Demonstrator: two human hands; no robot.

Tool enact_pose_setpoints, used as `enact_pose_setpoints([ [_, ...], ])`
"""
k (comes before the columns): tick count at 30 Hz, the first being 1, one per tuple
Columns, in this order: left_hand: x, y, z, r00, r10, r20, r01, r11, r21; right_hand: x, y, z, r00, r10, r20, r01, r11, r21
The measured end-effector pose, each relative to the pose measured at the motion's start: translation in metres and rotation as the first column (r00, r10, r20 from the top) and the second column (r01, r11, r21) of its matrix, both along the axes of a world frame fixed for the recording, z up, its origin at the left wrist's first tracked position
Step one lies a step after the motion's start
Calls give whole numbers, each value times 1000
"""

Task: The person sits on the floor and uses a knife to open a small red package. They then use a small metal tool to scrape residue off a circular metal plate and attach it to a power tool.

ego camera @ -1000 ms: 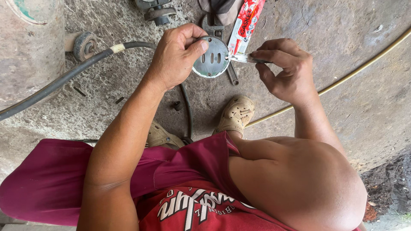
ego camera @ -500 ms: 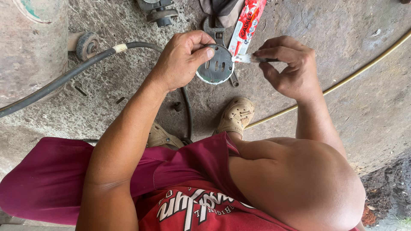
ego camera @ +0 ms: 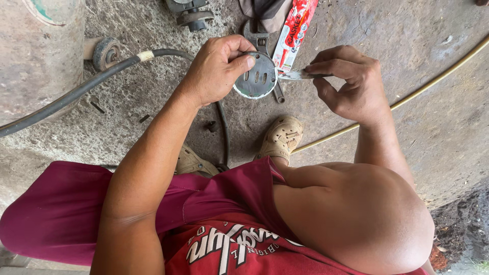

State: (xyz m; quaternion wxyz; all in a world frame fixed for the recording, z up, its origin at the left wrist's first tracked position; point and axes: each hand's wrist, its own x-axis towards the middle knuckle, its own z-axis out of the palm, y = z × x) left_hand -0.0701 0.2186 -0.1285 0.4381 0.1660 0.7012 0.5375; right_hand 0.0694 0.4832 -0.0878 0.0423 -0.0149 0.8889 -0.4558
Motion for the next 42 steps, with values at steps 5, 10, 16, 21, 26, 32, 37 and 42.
enact_pose_setpoints([
  [5,1,0,2,998,-58,-26,58,998,-22,-1,-3,-8,1000,8,6,-8,999,-38],
  [10,3,0,4,995,-86,-47,87,996,14,-5,-4,-5,1000,-21,-4,21,1000,18],
  [16,5,3,2,990,-116,-83,105,987,-120,-5,-4,2,999,17,-50,-12,995,94],
  [21,8,14,-16,983,-112,-144,91,985,-148,10,27,-15,999,-32,-35,37,984,176],
  [26,32,64,-50,945,-315,-91,266,899,-347,-4,36,-84,976,-204,-79,218,935,281],
  [32,60,107,-67,884,-454,-113,366,822,-437,-24,16,-111,961,-216,-170,256,929,268],
  [37,62,115,-66,855,-501,-133,377,777,-505,-35,15,-109,961,-186,-205,244,920,308],
  [42,57,119,-60,852,-514,-101,390,752,-531,-39,18,-109,965,-183,-186,232,927,295],
])
